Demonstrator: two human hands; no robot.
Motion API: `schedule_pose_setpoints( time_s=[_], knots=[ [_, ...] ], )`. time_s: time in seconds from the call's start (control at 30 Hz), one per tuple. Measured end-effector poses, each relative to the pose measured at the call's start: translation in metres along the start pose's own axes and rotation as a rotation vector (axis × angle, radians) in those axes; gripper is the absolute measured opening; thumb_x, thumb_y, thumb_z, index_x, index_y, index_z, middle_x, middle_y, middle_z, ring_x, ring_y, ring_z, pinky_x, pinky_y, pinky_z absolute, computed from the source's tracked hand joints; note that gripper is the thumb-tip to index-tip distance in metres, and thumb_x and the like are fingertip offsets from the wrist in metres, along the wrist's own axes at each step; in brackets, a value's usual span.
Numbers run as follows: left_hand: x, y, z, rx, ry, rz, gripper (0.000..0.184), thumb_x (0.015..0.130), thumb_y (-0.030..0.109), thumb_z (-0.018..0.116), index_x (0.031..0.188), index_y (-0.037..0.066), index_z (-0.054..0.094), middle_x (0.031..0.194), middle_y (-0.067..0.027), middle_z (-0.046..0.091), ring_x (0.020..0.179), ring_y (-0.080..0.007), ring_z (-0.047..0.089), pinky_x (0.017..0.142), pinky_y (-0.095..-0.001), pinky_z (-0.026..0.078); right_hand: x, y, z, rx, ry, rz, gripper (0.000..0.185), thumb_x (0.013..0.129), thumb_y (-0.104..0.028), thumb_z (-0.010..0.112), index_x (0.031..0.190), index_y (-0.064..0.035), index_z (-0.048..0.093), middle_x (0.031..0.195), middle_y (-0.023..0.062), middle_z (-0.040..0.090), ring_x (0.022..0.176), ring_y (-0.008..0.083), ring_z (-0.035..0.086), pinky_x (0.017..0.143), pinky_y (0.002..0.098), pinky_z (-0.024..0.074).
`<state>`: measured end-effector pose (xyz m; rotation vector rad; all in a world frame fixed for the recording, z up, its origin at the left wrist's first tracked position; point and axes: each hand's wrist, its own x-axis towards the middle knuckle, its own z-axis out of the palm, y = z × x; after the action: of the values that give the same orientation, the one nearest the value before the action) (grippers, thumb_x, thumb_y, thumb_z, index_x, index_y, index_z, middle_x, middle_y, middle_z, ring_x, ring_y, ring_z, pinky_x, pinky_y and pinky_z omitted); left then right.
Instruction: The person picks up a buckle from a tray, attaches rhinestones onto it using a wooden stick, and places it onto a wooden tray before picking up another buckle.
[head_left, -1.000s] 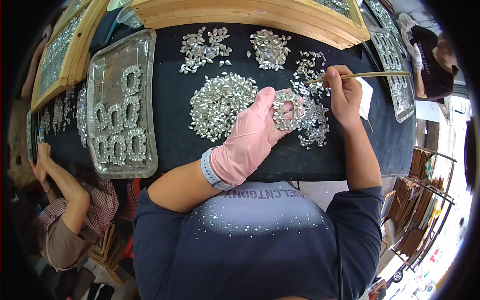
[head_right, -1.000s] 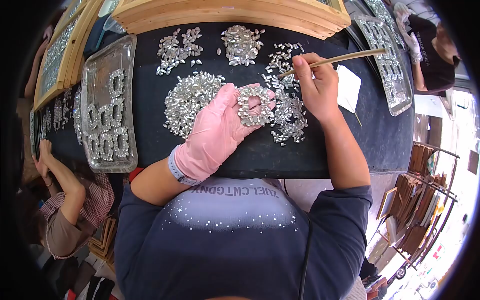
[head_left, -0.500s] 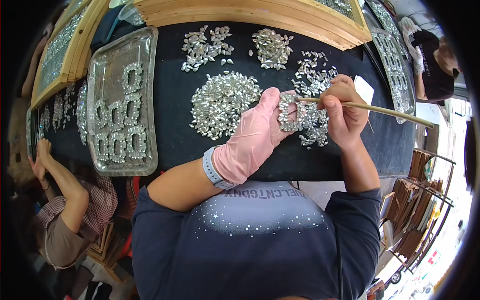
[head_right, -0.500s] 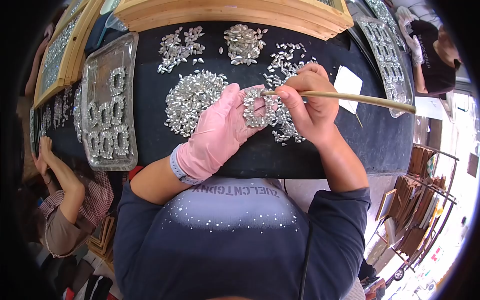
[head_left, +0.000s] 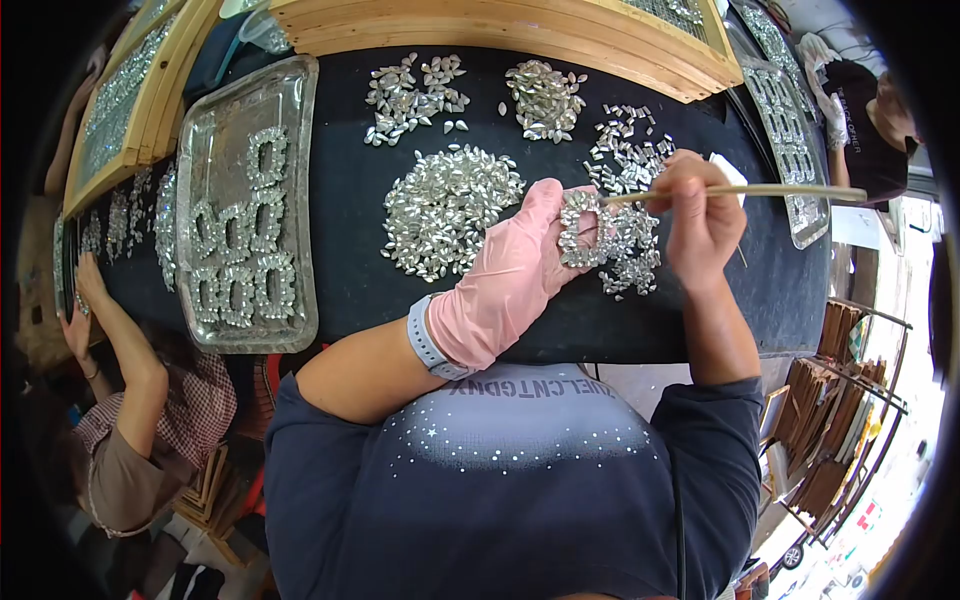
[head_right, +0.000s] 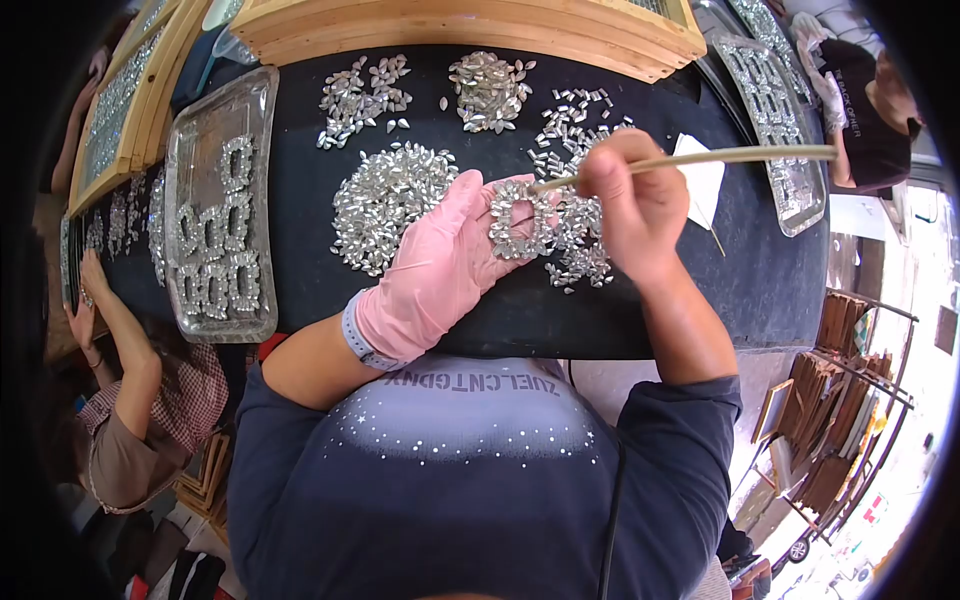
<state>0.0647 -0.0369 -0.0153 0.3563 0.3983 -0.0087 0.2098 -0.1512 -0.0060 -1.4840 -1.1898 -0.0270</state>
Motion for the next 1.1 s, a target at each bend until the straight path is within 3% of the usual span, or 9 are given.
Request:
schedule_pose_setpoints(
  time_s=[0.07, 0.2, 0.37, 0.47, 0.9, 1.0, 1.1],
  knots=[
    [0.001, 0.001, 0.001, 0.005, -0.012, 0.005, 0.047, 0.097, 0.038, 0.029, 0.122, 0.001, 0.041, 0.117, -0.0139, 0.052, 0.105, -0.0220, 0.054, 0.090, -0.0330, 0.043, 0.000, 0.002, -0.002, 0.225, 0.239, 0.290, 0.020, 0.091, -0.020, 0.053, 0.083, -0.0020, 0.056, 0.068, 0.0031, 0.057, 0.057, 0.0095, 0.053, 0.065, 0.0244, 0.0440],
    [0.000, 0.002, 0.002, -0.045, 0.013, -0.018, 0.046, 0.097, 0.037, 0.028, 0.122, 0.000, 0.040, 0.120, -0.0169, 0.051, 0.105, -0.0231, 0.053, 0.089, -0.0335, 0.045, 0.014, 0.033, -0.015, 0.008, 0.261, 0.351, 0.021, 0.091, -0.021, 0.055, 0.087, -0.0001, 0.058, 0.073, 0.0032, 0.058, 0.061, 0.0089, 0.056, 0.057, 0.0182, 0.0437],
    [0.000, 0.003, 0.002, -0.011, 0.002, 0.011, 0.046, 0.097, 0.036, 0.028, 0.122, -0.001, 0.040, 0.119, -0.0182, 0.052, 0.105, -0.0242, 0.054, 0.089, -0.0338, 0.046, 0.020, 0.057, -0.013, -0.043, 0.205, 0.372, 0.020, 0.090, -0.020, 0.056, 0.089, 0.0006, 0.058, 0.074, 0.0032, 0.059, 0.064, 0.0084, 0.057, 0.061, 0.0201, 0.0457],
    [0.001, 0.003, 0.000, -0.005, -0.016, 0.039, 0.045, 0.098, 0.036, 0.028, 0.122, -0.001, 0.040, 0.119, -0.0188, 0.052, 0.106, -0.0248, 0.054, 0.089, -0.0342, 0.046, 0.020, 0.059, -0.010, -0.238, 0.142, 0.398, 0.020, 0.090, -0.019, 0.056, 0.090, 0.0008, 0.058, 0.075, 0.0032, 0.059, 0.065, 0.0085, 0.057, 0.063, 0.0201, 0.0463],
    [0.002, 0.003, -0.002, -0.084, 0.012, 0.056, 0.046, 0.098, 0.035, 0.028, 0.123, -0.002, 0.040, 0.117, -0.0176, 0.053, 0.104, -0.0249, 0.055, 0.091, -0.0367, 0.046, 0.016, 0.055, -0.011, -0.040, 0.223, 0.349, 0.019, 0.091, -0.018, 0.053, 0.092, 0.0004, 0.058, 0.079, 0.0032, 0.059, 0.067, 0.0086, 0.057, 0.063, 0.0198, 0.0460],
    [0.003, 0.002, -0.003, -0.081, -0.003, 0.067, 0.046, 0.098, 0.035, 0.028, 0.123, -0.002, 0.040, 0.116, -0.0173, 0.053, 0.103, -0.0248, 0.055, 0.090, -0.0365, 0.046, 0.017, 0.052, -0.013, -0.216, -0.013, 0.309, 0.020, 0.092, -0.019, 0.052, 0.091, 0.0006, 0.057, 0.080, 0.0035, 0.059, 0.068, 0.0094, 0.058, 0.065, 0.0204, 0.0461],
    [0.002, 0.002, -0.002, -0.082, 0.000, 0.062, 0.046, 0.097, 0.035, 0.029, 0.123, -0.002, 0.040, 0.114, -0.0167, 0.054, 0.101, -0.0238, 0.056, 0.088, -0.0361, 0.047, 0.014, 0.052, -0.013, -0.153, 0.051, 0.290, 0.021, 0.093, -0.020, 0.051, 0.090, 0.0006, 0.057, 0.079, 0.0035, 0.059, 0.069, 0.0095, 0.058, 0.066, 0.0208, 0.0461]
  ],
)
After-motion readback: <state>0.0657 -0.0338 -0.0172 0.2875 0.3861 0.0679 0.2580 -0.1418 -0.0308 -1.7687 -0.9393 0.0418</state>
